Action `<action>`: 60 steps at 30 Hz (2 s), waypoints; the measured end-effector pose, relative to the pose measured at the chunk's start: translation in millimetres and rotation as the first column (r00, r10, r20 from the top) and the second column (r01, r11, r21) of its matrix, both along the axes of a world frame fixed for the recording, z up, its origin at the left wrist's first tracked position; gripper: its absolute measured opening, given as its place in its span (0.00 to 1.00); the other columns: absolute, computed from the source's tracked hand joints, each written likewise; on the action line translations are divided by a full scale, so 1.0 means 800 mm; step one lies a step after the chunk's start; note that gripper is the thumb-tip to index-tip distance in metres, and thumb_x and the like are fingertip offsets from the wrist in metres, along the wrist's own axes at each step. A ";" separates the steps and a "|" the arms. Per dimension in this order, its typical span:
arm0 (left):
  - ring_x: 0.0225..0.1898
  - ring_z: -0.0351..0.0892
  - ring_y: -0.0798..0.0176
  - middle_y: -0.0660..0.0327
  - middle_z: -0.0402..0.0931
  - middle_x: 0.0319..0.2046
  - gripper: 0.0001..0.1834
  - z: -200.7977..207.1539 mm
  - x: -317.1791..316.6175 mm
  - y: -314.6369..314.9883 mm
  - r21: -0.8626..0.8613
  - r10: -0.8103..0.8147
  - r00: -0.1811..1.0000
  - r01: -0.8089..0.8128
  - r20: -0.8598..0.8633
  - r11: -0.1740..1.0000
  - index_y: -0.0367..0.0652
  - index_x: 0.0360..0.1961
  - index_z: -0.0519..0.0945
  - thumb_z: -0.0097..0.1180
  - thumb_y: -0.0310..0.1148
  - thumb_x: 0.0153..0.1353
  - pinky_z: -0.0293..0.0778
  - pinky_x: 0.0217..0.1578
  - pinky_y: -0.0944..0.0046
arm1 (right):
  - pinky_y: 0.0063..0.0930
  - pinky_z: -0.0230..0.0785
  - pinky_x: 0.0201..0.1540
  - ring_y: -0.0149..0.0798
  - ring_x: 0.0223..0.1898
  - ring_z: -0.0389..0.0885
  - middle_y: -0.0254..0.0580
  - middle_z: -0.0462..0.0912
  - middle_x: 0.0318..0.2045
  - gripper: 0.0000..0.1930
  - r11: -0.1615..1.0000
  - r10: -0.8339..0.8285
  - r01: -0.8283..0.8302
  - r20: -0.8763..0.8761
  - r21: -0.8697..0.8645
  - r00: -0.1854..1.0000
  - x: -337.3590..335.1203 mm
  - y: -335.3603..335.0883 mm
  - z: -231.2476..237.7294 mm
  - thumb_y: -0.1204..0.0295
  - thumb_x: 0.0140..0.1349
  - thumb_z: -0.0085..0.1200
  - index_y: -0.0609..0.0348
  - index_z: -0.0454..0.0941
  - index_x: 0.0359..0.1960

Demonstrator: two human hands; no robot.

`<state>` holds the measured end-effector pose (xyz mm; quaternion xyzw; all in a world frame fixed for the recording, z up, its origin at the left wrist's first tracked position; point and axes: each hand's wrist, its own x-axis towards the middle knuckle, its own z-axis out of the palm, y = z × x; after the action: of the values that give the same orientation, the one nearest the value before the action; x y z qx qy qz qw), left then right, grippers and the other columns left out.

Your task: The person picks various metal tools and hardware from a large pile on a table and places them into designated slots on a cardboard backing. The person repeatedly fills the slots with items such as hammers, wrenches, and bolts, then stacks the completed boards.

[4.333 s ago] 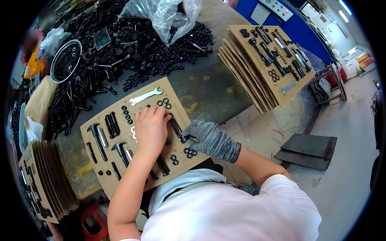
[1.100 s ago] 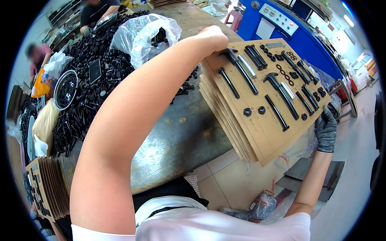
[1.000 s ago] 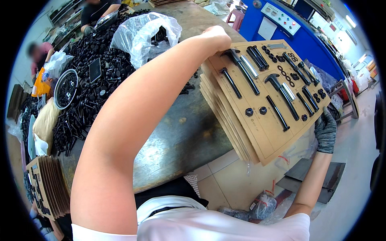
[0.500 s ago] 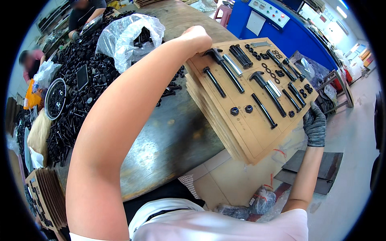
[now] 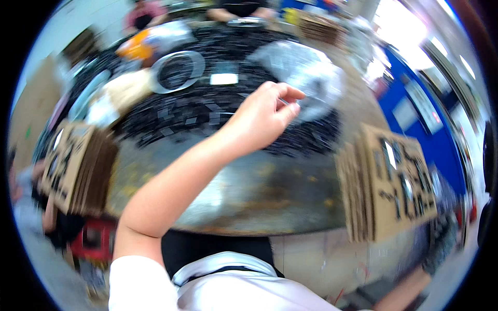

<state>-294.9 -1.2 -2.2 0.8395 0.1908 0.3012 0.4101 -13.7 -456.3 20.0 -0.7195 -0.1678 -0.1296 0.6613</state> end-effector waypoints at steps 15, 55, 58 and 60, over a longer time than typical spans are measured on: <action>0.43 0.76 0.71 0.61 0.75 0.46 0.23 -0.146 -0.945 -0.033 -0.499 0.970 -0.143 -0.866 0.194 -0.028 0.38 0.61 0.70 0.53 0.39 0.70 0.77 0.38 0.69 | 0.32 0.70 0.53 0.38 0.45 0.82 0.46 0.85 0.43 0.18 -0.068 0.954 -0.702 0.160 -0.709 -0.254 -0.767 0.733 0.000 0.64 0.64 0.51 0.62 0.81 0.49; 0.39 0.85 0.47 0.47 0.79 0.46 0.24 -0.063 -0.888 -0.096 -0.826 0.814 0.552 -0.364 0.181 0.431 0.39 0.63 0.63 0.54 0.33 0.69 0.85 0.32 0.61 | 0.28 0.75 0.50 0.38 0.42 0.84 0.43 0.87 0.44 0.18 -0.210 0.974 -0.668 -0.090 -0.714 -0.210 -0.808 0.830 -0.068 0.72 0.55 0.58 0.50 0.85 0.49; 0.38 0.85 0.49 0.46 0.80 0.42 0.17 -0.099 -0.724 -0.143 -0.866 0.753 0.633 -0.260 0.181 0.426 0.37 0.56 0.66 0.52 0.33 0.70 0.85 0.32 0.62 | 0.28 0.75 0.48 0.35 0.40 0.84 0.44 0.88 0.41 0.17 -0.224 0.959 -0.771 -0.277 -0.596 -0.064 -0.626 0.746 -0.091 0.74 0.56 0.56 0.51 0.85 0.48; 0.40 0.85 0.46 0.41 0.80 0.42 0.17 -0.126 -0.623 -0.170 -0.902 0.705 0.693 -0.194 0.152 0.386 0.36 0.54 0.67 0.51 0.35 0.71 0.85 0.34 0.60 | 0.29 0.76 0.46 0.35 0.37 0.84 0.43 0.88 0.38 0.18 -0.178 0.946 -0.811 -0.323 -0.557 0.015 -0.510 0.695 -0.103 0.75 0.54 0.55 0.49 0.86 0.47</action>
<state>-793.1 -137.1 -103.1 0.3313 0.4227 0.4894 0.6870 -422.1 99.9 -62.2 -0.5417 -0.7162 0.3577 0.2560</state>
